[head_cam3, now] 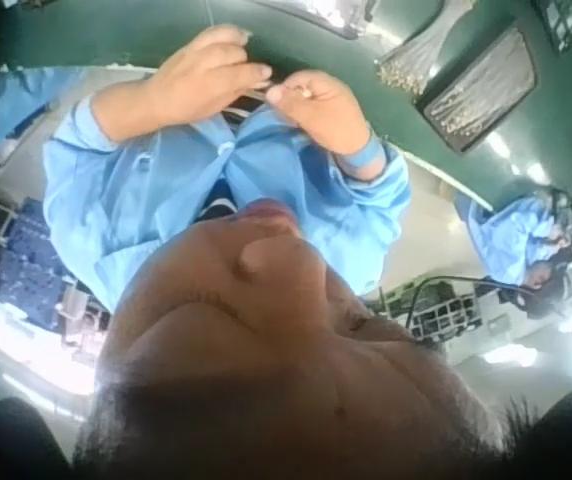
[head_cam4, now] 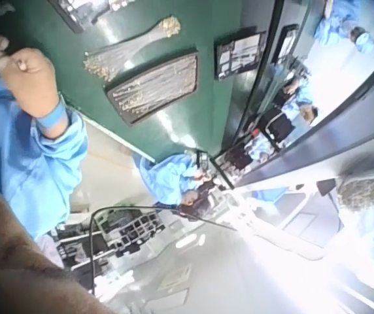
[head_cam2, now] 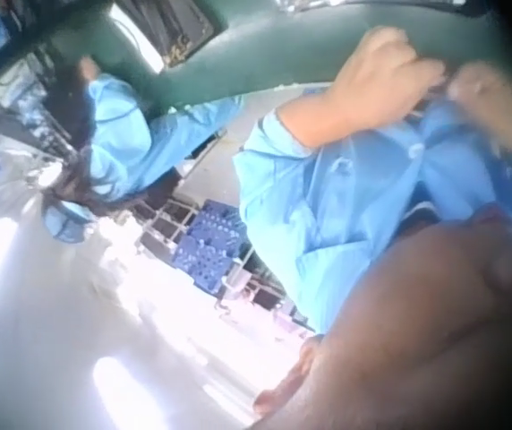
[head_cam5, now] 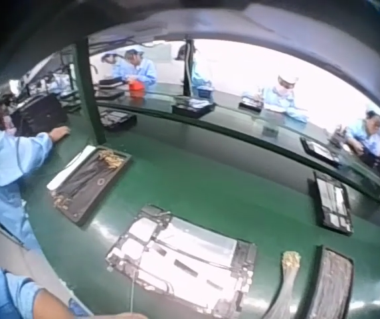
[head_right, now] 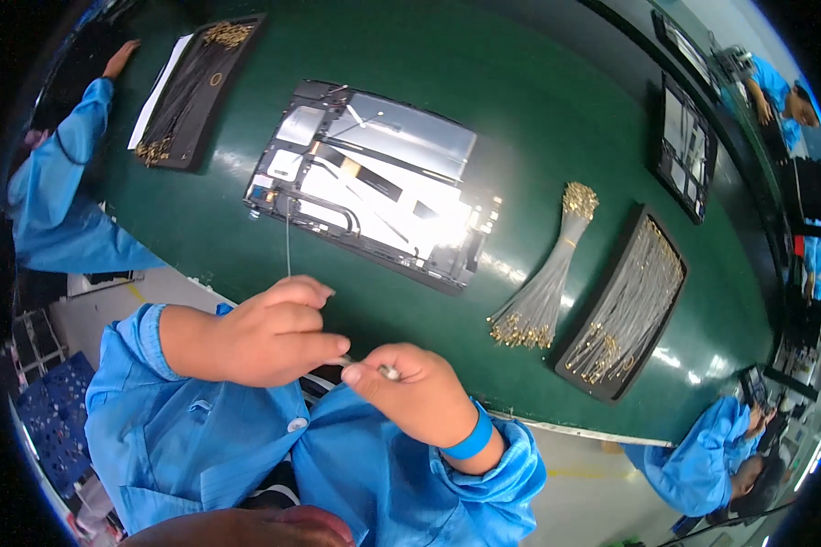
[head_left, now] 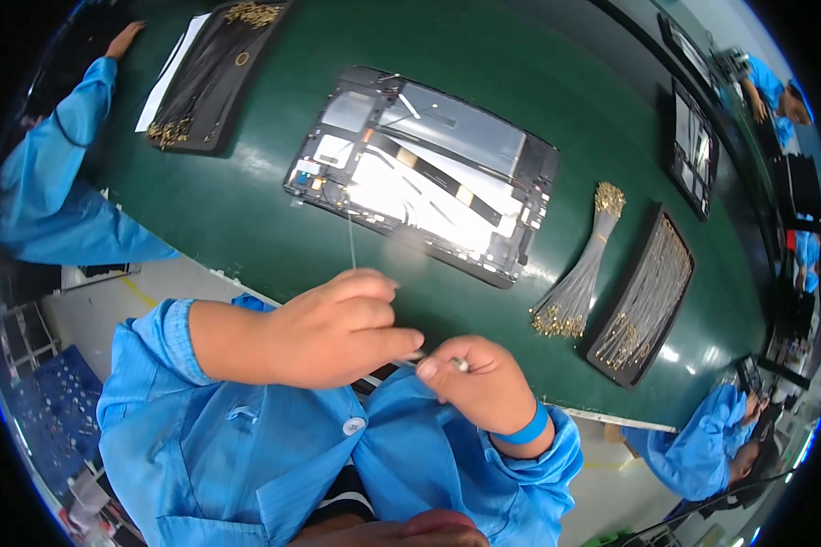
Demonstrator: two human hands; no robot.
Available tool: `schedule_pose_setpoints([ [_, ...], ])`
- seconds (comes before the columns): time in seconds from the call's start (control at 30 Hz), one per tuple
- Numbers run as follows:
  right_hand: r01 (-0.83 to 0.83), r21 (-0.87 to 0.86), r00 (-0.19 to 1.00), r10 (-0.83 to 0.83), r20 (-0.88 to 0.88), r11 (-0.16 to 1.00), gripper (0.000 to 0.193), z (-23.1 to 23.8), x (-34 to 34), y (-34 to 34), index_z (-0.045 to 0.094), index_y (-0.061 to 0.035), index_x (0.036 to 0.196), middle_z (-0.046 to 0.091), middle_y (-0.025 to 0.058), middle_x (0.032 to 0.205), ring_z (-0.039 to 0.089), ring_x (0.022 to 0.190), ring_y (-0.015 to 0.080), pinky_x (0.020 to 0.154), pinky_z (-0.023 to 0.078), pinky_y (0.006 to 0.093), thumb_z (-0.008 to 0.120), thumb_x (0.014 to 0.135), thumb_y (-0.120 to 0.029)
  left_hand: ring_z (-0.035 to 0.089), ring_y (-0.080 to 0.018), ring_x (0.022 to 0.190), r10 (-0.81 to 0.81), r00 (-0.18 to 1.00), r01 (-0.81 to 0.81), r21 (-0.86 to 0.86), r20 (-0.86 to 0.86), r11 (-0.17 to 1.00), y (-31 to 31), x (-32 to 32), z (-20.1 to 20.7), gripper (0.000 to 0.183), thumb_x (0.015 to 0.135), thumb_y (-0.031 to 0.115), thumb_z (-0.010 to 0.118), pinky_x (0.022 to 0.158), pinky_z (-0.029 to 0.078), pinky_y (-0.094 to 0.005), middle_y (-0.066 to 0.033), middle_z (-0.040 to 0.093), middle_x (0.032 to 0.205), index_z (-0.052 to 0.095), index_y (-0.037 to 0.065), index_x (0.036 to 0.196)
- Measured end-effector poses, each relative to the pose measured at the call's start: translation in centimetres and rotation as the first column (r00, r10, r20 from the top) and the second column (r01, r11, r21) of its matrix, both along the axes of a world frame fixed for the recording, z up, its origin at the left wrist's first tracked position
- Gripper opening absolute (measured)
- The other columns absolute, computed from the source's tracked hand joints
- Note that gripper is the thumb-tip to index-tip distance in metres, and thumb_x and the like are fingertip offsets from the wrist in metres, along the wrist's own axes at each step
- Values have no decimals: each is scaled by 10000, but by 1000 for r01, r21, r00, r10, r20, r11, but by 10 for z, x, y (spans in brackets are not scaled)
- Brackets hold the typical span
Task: The person assembles internal components into a tablet housing by hand, taking the components from a component tray and connecting a ribbon cable.
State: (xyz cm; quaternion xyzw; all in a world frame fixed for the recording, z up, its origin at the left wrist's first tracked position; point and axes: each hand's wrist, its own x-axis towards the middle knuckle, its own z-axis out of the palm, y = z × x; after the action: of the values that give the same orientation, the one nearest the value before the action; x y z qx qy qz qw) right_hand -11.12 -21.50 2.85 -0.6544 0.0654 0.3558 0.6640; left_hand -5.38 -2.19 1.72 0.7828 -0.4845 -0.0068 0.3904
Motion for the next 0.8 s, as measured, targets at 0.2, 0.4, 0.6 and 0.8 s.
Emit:
schedule_pose_setpoints([
  [0.2,729,157,682,-728,-74,667,243,-5,41,1,490,-14,895,527,53,677,465,537,91,480,386,203,561,779,-215,444,-286,843,258,954,-259,-14,150,966,-25,34,-22,219,624,63,646,763,398,-383,-72,467,755,557,56,824],
  [0.4,835,165,431,-811,396,525,412,-14,61,9,378,50,1083,547,99,799,488,692,129,639,417,254,385,862,-297,465,-268,863,279,947,-300,126,159,946,-33,43,-35,187,619,43,623,816,358,-382,-67,508,804,552,53,792],
  [0.6,860,105,340,-713,614,500,358,-36,62,18,390,38,1029,565,140,828,509,741,159,738,389,286,347,873,-281,470,-250,871,274,954,-289,135,119,948,-33,45,-36,104,684,91,563,845,323,-375,-71,513,778,524,58,774],
  [0.8,833,144,303,-657,690,535,301,-47,62,20,400,16,982,566,151,796,522,710,171,695,409,290,350,873,-260,472,-251,877,259,955,-283,182,146,942,-32,45,-34,127,677,85,553,851,319,-380,-73,512,794,514,61,796],
])
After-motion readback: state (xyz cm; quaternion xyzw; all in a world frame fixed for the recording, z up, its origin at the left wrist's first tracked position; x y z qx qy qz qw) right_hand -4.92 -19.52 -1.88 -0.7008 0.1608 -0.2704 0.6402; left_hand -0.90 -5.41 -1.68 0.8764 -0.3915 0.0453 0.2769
